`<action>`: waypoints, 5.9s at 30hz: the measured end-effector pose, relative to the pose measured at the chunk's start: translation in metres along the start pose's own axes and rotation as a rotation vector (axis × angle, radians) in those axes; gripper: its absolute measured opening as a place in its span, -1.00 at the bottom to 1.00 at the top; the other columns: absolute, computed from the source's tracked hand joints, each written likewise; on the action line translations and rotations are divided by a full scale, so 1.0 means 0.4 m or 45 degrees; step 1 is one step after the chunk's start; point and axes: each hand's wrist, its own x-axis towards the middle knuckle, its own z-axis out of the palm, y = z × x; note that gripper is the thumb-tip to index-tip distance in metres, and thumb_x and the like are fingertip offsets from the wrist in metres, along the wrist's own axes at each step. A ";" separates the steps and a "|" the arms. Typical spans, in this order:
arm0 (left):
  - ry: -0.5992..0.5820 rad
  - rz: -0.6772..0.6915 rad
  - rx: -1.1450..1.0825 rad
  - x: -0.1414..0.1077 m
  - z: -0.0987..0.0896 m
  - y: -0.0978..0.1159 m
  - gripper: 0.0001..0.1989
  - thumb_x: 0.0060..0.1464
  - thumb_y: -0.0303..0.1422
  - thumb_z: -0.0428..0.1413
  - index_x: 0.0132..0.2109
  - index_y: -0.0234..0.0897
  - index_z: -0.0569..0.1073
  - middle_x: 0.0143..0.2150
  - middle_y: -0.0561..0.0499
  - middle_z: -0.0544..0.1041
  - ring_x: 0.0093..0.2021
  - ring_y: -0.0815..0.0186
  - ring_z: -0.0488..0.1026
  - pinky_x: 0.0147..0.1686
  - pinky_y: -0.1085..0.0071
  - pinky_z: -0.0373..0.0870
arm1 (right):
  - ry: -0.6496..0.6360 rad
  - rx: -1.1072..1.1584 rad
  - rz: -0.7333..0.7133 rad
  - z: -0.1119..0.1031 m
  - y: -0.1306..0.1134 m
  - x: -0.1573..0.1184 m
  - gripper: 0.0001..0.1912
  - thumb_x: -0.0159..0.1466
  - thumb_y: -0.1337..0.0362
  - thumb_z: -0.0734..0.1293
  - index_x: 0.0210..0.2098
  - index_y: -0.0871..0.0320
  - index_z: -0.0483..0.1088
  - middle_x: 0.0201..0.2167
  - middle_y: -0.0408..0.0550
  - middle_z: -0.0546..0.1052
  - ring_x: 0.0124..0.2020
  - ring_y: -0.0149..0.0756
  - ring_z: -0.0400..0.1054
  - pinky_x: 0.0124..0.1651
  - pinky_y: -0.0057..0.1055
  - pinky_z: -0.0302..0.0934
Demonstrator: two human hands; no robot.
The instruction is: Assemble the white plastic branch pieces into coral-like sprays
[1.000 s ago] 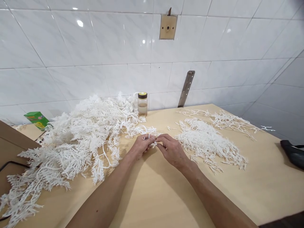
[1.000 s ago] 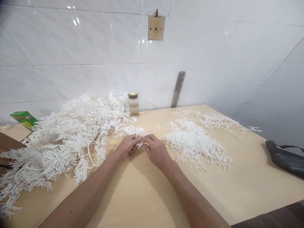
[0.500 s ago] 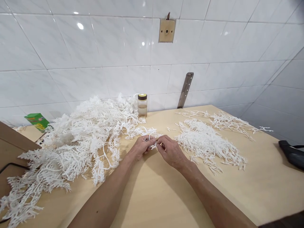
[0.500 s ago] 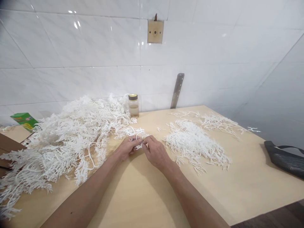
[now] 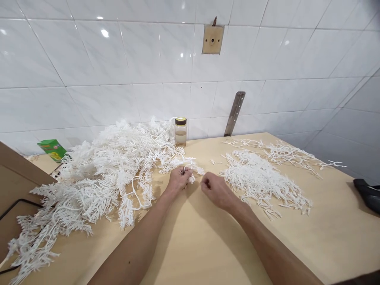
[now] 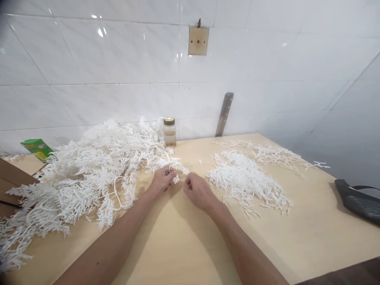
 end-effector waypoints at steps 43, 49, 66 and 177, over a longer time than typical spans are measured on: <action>-0.491 -0.105 -0.231 -0.051 0.022 0.040 -0.59 -0.18 -0.11 0.35 -0.37 -0.33 0.42 -0.54 0.09 0.36 -0.55 0.46 0.27 -0.51 0.48 0.16 | 0.000 0.896 0.422 -0.022 0.027 0.023 -0.59 0.18 -0.08 0.35 -0.46 0.17 0.39 -0.66 -0.23 0.32 -0.66 -0.47 0.21 -0.56 -0.49 0.18; -0.460 -0.043 -0.073 -0.059 0.028 0.044 -0.55 -0.14 -0.02 0.29 -0.50 -0.30 0.33 -0.62 0.10 0.31 -0.61 0.46 0.19 -0.59 0.47 0.01 | -0.046 0.890 0.441 -0.045 0.017 0.020 -0.63 0.14 -0.04 0.40 -0.39 0.18 0.45 -0.66 -0.24 0.32 -0.64 -0.45 0.22 -0.57 -0.49 0.20; -0.229 -0.092 0.009 -0.065 0.049 0.045 -0.57 -0.13 -0.06 0.25 -0.53 -0.26 0.25 -0.66 0.22 0.08 -0.65 0.54 -0.10 -0.60 0.45 -0.21 | -0.043 0.498 0.372 -0.058 0.018 0.015 -0.74 0.26 0.09 0.26 -0.33 0.14 0.46 -0.62 -0.19 0.44 -0.63 -0.40 0.36 -0.52 -0.49 0.25; 0.087 0.178 0.107 -0.062 0.095 -0.010 -0.71 -0.04 -0.19 0.17 -0.55 -0.27 0.33 -0.61 0.15 0.24 -0.52 0.43 0.13 -0.47 0.47 0.08 | -0.077 0.256 0.422 -0.048 -0.022 0.016 -0.77 0.18 0.19 0.25 -0.53 0.15 0.39 -0.69 -0.22 0.40 -0.70 -0.42 0.36 -0.59 -0.56 0.15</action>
